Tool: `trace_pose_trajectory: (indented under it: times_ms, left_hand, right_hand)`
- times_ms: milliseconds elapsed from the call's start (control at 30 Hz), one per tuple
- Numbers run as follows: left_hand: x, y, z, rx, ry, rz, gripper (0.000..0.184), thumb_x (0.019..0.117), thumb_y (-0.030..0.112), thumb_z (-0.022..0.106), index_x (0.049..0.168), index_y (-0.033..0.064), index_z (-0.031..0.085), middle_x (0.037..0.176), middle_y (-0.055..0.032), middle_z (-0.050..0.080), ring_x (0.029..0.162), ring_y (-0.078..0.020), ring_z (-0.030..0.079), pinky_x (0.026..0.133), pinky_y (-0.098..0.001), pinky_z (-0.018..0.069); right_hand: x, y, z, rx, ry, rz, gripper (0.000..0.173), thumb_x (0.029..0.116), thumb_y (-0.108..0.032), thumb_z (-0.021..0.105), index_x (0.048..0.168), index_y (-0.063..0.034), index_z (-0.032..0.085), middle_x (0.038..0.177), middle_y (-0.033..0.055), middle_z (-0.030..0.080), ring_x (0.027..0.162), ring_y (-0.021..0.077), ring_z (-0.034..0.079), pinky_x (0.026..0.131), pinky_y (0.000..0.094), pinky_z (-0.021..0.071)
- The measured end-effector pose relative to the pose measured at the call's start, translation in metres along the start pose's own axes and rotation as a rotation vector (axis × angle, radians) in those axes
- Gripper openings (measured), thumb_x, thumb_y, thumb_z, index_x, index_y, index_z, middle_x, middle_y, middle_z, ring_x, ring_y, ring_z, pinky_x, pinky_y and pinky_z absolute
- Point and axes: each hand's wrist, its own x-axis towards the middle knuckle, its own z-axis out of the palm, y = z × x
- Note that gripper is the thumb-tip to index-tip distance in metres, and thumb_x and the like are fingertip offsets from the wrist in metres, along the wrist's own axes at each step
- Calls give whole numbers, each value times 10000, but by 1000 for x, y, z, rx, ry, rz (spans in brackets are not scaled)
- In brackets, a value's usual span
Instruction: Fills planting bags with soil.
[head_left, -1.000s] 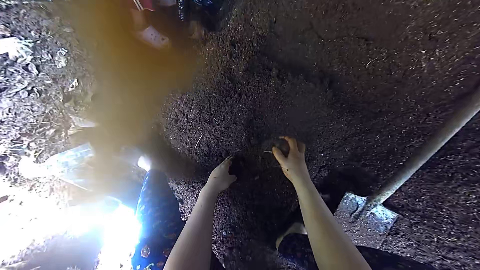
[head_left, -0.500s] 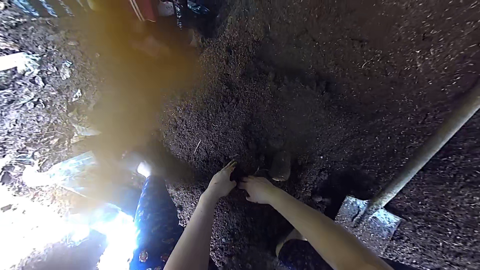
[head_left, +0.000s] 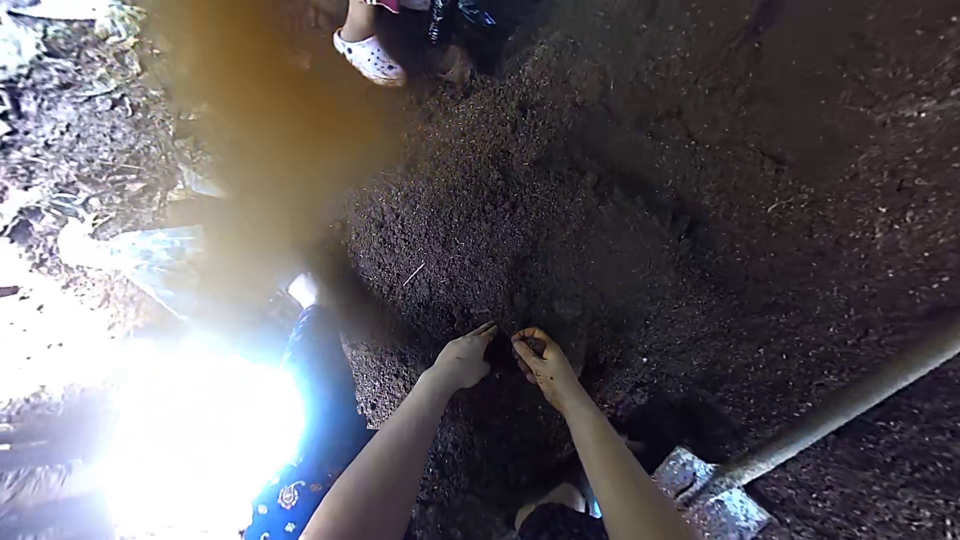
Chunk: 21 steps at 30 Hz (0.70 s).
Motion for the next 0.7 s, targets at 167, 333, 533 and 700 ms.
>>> trace_pose_trajectory:
  times_ms: [167, 333, 533, 700]
  left_hand:
    - [1, -6, 1, -21, 20, 10, 762, 935, 19, 621, 1626, 119, 316, 1708, -19, 259, 1520, -266, 367, 1192, -537, 362]
    - [0, -8, -1, -38, 14, 9, 747, 942, 23, 607, 1624, 118, 319, 1695, -37, 292, 1510, -274, 383, 1194, -540, 354]
    - [2, -13, 0, -77, 25, 24, 728, 947, 28, 611, 1616, 109, 337, 1680, -41, 325, 1499, -273, 400, 1191, -538, 353]
    - [2, -13, 0, -77, 22, 25, 726, 952, 34, 619, 1616, 111, 337, 1684, -42, 316, 1505, -267, 391, 1196, -531, 349]
  right_hand:
    - [11, 4, 18, 95, 82, -39, 227, 1101, -187, 450, 1132, 2, 570, 741, -17, 559, 573, 29, 488, 529, 180, 422]
    - [6, -8, 17, 131, 14, 73, 391, 1128, -344, 306, 1006, -84, 570, 812, -22, 560, 655, 48, 508, 567, 195, 416]
    - [4, -15, 9, -163, -99, 88, 403, 1088, -143, 443, 1459, 12, 417, 1091, 126, 622, 726, 108, 631, 678, 277, 563]
    - [4, -16, 9, -304, -31, 79, 353, 1081, -195, 519, 1367, 12, 541, 1008, 116, 655, 602, 93, 572, 558, 254, 510]
